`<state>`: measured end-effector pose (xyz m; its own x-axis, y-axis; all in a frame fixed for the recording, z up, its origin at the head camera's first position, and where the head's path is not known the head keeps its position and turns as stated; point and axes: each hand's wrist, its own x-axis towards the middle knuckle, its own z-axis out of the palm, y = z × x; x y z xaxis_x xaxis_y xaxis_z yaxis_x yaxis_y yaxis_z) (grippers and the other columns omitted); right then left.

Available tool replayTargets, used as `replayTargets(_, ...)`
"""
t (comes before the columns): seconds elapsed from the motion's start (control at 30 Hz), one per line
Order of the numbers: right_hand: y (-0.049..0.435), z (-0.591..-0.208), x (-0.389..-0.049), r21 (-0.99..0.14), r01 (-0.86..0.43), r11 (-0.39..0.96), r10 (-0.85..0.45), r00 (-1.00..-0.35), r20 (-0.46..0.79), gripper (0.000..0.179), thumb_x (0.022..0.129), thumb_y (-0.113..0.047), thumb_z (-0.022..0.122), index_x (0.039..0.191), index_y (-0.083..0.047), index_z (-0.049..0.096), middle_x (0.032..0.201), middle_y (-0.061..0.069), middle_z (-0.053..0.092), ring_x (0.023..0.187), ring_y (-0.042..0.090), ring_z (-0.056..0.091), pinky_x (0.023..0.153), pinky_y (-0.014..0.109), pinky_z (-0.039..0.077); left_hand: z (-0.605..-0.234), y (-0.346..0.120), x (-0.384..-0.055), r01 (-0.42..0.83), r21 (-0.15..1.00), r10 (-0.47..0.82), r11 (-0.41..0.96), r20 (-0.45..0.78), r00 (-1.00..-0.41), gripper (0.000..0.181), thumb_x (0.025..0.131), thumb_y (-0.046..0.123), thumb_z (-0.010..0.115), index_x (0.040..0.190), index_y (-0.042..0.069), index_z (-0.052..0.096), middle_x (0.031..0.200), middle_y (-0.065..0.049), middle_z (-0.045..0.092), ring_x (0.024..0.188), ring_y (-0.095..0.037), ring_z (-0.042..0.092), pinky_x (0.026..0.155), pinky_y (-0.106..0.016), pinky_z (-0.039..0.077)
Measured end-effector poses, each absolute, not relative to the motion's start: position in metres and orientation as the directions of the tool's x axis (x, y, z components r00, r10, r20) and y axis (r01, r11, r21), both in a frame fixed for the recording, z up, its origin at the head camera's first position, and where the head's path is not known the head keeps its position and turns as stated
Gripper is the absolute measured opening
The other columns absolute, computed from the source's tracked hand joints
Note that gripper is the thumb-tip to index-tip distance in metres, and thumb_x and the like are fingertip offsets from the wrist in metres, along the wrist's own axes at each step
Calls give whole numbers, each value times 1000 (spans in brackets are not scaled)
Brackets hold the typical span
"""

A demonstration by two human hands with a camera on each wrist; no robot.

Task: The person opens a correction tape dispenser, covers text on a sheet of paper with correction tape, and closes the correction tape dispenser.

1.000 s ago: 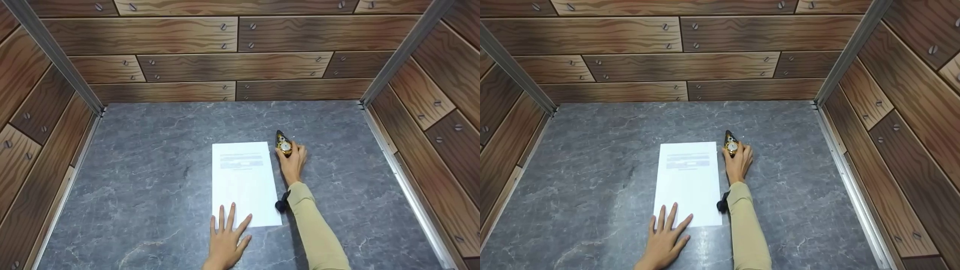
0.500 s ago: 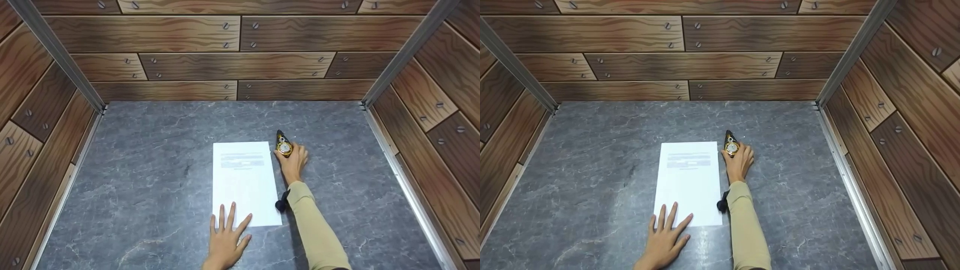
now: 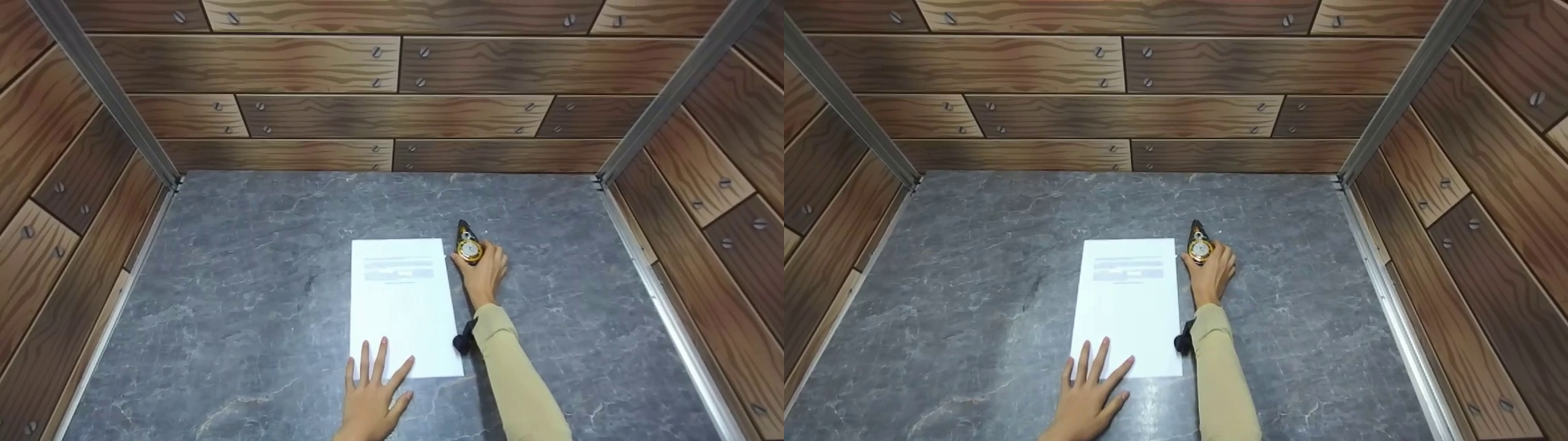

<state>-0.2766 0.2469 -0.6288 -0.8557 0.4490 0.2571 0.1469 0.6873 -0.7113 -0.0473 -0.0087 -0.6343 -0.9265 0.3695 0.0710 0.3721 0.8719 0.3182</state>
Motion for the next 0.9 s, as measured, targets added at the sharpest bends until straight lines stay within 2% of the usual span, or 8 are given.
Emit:
replayTargets(0.6,254,-630,-277,-711,116,693,421,-867,269,74,79,-38,85,135,-1,54,125,18,53,114,35,43,101,50,32,-638,-5,-46,382,327,360,864,129,-924,54,100,58,41,152,44,36,164,-12,16,147,-45,7,108,-70,14)
replayTargets(0.9,250,-631,-274,-719,145,680,433,-871,234,80,78,-39,85,138,0,51,131,18,51,120,35,42,106,49,30,-640,-8,-43,383,326,356,864,141,-924,54,100,57,42,152,43,37,164,-12,16,147,-45,7,108,-70,13)
